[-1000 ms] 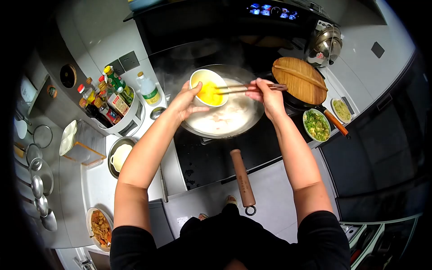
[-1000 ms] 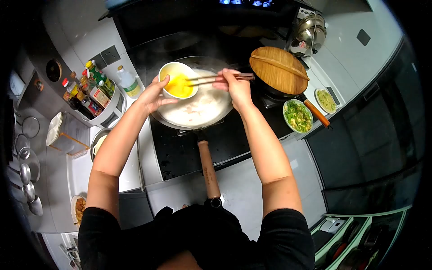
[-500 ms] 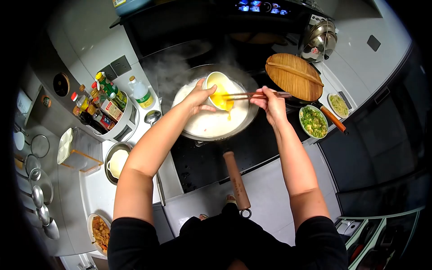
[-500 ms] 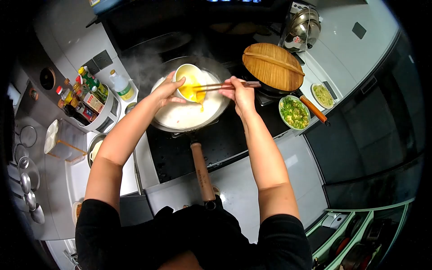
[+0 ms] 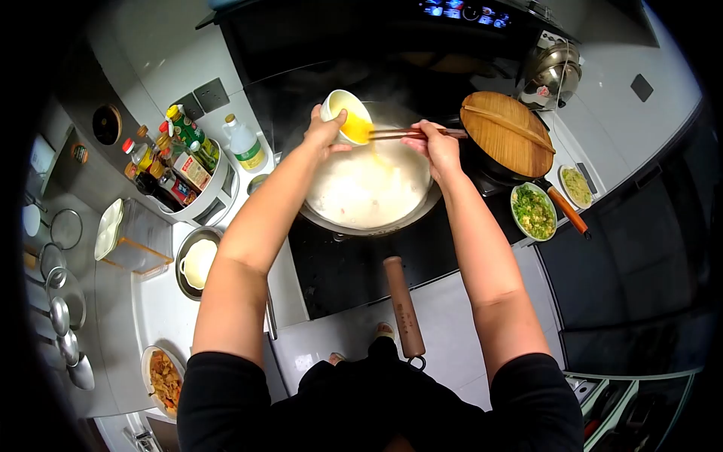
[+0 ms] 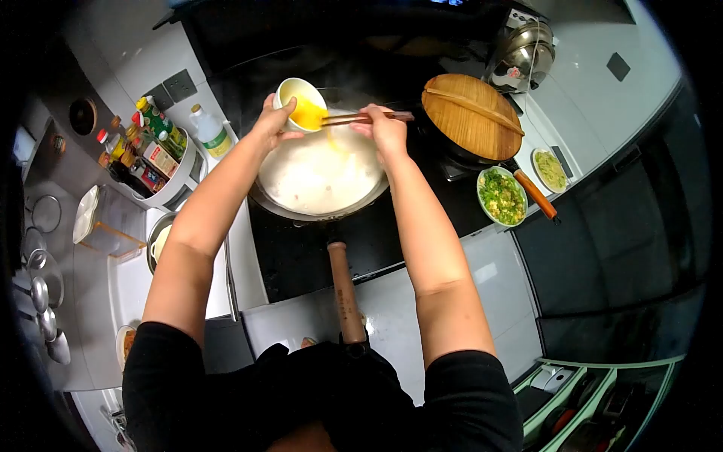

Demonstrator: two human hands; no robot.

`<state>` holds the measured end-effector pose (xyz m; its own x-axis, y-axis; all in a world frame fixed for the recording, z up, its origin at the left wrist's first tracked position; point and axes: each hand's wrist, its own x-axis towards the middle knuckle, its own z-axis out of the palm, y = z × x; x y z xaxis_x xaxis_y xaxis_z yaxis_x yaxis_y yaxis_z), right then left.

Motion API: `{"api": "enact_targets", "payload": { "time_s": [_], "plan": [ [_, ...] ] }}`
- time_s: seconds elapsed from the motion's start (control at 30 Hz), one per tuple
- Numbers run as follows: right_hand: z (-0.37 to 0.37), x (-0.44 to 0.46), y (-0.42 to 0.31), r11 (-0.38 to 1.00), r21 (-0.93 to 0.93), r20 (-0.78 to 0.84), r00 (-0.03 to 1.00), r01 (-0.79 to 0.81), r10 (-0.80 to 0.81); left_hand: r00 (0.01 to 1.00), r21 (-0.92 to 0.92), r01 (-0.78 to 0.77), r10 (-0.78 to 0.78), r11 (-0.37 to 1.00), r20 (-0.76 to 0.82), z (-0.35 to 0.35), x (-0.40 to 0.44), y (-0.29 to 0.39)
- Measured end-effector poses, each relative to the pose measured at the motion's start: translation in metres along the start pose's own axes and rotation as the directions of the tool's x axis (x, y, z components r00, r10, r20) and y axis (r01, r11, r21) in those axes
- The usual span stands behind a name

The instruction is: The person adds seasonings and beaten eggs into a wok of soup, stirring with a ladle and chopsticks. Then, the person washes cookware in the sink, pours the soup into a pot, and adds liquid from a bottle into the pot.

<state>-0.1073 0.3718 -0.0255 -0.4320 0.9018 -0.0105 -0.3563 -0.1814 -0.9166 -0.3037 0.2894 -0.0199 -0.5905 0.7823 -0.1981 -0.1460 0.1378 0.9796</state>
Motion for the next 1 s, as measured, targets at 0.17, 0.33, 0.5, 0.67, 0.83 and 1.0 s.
{"api": "enact_targets", "payload": {
  "time_s": [0.17, 0.33, 0.5, 0.67, 0.83, 1.0],
  "plan": [
    [0.028, -0.012, 0.006, 0.998, 0.022, 0.119, 0.992, -0.053, 0.05, 0.996, -0.022, 0.094, -0.094, 0.995, -0.003, -0.043, -0.039, 0.012],
    [0.025, -0.04, -0.004, 0.998, 0.012, 0.202, 0.977, -0.069, 0.065, 0.969, -0.044, 0.186, -0.176, 0.982, 0.173, -0.065, -0.077, 0.02],
    [-0.003, -0.055, -0.017, 0.996, 0.032, 0.178, 0.981, -0.081, 0.075, 0.967, -0.035, 0.17, -0.16, 0.985, 0.2, -0.04, -0.077, 0.019],
    [-0.028, -0.048, -0.023, 1.0, 0.013, 0.026, 1.0, -0.008, 0.008, 0.943, -0.082, 0.182, -0.15, 0.98, 0.296, 0.004, -0.048, 0.013],
    [-0.042, -0.023, -0.022, 0.992, 0.039, -0.127, 0.986, 0.118, -0.112, 0.939, -0.096, 0.193, -0.155, 0.977, 0.308, 0.036, -0.016, 0.01],
    [-0.041, 0.006, -0.015, 0.997, 0.062, -0.083, 0.996, 0.046, -0.04, 0.95, -0.13, 0.185, -0.143, 0.974, 0.279, 0.039, 0.009, 0.013]
  ]
}}
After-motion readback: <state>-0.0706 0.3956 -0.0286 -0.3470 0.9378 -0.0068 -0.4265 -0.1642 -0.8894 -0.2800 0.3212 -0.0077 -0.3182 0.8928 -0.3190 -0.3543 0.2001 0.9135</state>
